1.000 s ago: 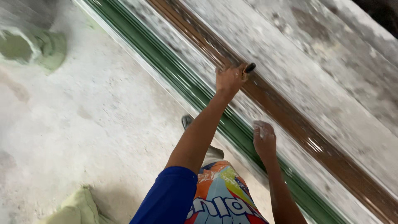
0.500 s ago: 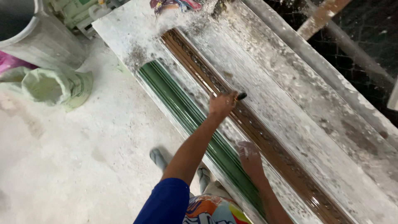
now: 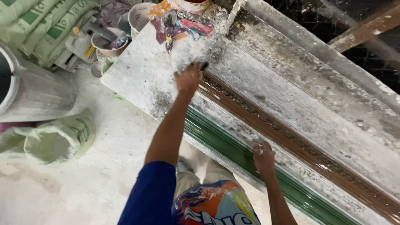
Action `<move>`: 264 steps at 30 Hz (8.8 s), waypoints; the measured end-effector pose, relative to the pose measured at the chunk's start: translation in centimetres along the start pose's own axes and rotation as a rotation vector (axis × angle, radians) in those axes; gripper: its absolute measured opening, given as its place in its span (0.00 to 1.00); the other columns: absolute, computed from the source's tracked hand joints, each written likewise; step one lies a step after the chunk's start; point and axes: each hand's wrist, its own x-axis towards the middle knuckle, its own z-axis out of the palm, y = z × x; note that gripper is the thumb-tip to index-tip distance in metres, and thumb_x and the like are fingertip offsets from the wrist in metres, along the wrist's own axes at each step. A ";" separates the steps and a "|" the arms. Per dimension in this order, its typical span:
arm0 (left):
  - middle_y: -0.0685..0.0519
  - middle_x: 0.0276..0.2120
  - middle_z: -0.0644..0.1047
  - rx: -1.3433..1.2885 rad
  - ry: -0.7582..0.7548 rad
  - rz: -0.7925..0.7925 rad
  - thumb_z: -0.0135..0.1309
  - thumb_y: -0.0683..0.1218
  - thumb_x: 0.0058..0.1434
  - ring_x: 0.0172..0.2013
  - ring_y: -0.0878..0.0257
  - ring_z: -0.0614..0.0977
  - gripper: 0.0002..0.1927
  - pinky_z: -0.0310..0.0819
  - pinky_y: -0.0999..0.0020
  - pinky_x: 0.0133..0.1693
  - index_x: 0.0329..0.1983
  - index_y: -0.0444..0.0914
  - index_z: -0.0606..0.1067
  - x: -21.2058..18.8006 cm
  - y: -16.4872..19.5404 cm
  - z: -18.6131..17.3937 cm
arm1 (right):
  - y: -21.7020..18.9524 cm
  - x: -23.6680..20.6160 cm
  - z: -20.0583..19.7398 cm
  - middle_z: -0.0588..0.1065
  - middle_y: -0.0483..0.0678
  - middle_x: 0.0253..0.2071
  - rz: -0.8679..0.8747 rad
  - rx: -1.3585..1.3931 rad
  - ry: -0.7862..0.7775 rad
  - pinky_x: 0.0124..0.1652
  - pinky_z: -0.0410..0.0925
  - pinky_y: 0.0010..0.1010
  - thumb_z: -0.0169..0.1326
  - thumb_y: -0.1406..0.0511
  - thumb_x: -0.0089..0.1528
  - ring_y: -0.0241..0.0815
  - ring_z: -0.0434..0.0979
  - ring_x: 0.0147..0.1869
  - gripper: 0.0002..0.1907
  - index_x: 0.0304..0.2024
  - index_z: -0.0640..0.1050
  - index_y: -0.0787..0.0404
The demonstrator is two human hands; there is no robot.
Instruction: The person brushes a decorative molding strip, then kneads and mixes plaster in a plastic bowl by hand. They fill a pink cup with water at a tap, then scoop gypsum casting powder from a bag into the bowl.
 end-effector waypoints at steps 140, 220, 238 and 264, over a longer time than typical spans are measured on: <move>0.31 0.61 0.70 -0.702 -0.079 -0.082 0.58 0.49 0.65 0.58 0.33 0.74 0.35 0.69 0.48 0.58 0.70 0.31 0.60 15.4 -38.3 -11.7 | -38.7 33.3 23.6 0.62 0.54 0.73 -0.059 0.882 0.133 0.67 0.70 0.40 0.63 0.61 0.68 0.46 0.67 0.73 0.42 0.76 0.55 0.64; 0.34 0.56 0.74 -0.856 -0.511 0.126 0.44 0.49 0.74 0.57 0.44 0.77 0.30 0.72 0.57 0.60 0.72 0.26 0.54 13.0 -39.8 -7.6 | -35.7 26.7 33.7 0.73 0.55 0.60 0.466 1.164 -0.065 0.57 0.68 0.38 0.44 0.68 0.62 0.47 0.73 0.59 0.32 0.71 0.64 0.62; 0.38 0.52 0.79 -1.460 -0.633 -0.205 0.35 0.56 0.81 0.50 0.51 0.79 0.29 0.73 0.58 0.55 0.61 0.27 0.76 14.2 -38.1 0.2 | -36.8 17.5 35.5 0.68 0.55 0.67 0.638 1.461 -0.132 0.60 0.67 0.44 0.45 0.48 0.65 0.51 0.70 0.66 0.36 0.71 0.62 0.58; 0.39 0.52 0.79 -1.460 -1.000 0.062 0.38 0.52 0.78 0.51 0.49 0.80 0.23 0.73 0.57 0.54 0.61 0.30 0.73 4.6 -31.8 -0.2 | -34.3 12.8 27.8 0.70 0.57 0.63 0.519 1.481 0.053 0.59 0.68 0.46 0.43 0.47 0.65 0.54 0.72 0.63 0.35 0.68 0.65 0.59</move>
